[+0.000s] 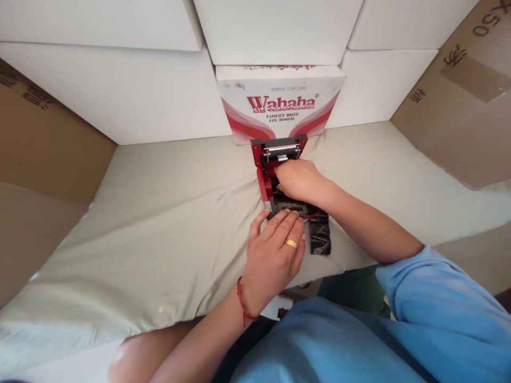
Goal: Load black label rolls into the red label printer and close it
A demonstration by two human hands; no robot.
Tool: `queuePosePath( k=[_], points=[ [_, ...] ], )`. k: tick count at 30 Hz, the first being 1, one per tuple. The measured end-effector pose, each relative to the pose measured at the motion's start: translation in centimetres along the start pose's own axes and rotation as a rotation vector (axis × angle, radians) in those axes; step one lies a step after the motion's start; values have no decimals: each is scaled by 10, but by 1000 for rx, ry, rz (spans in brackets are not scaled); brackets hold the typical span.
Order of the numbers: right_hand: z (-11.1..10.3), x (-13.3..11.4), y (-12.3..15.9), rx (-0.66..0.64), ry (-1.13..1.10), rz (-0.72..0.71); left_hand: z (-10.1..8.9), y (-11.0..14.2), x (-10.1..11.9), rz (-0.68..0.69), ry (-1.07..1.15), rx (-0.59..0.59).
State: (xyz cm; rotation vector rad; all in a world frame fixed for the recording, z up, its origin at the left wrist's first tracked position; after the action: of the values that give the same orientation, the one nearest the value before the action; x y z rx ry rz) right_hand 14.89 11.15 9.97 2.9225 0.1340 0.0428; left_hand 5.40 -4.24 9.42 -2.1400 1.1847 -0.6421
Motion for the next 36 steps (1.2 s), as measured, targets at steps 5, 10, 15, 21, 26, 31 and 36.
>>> queuePosePath(
  k=[5, 10, 15, 21, 26, 31, 36],
  points=[
    [-23, 32, 29, 23, -488, -156, 1, 2, 0, 5, -4, 0],
    [-43, 112, 25, 592, -1004, -22, 4, 3, -1, 1, 12, 19],
    [-10, 104, -15, 413, -1125, -101, 3, 3, -1, 4, -8, 21],
    [4, 94, 24, 404, -1206, -169, -1, 0, -1, 31, -36, 25],
    [28, 95, 56, 415, -1102, -354, -1, 2, -2, 24, -17, 29],
    [53, 94, 59, 414, -952, -385, -7, 9, -13, -51, 104, 89],
    [59, 92, 58, 458, -1015, -408, -22, 23, -59, -292, 232, 241]
  ],
)
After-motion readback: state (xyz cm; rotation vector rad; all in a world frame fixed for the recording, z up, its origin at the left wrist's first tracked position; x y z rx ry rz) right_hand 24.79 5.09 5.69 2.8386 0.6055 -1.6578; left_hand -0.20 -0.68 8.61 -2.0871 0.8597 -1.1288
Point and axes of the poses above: each hand's wrist, its own y-axis away from the middle knuckle, its own z-axis out of the palm, x = y × z, the point moved 7 cm from there along -y, towards the middle knuckle, and after that the axes turned 13 degrees about z, right-handed, at the moved point
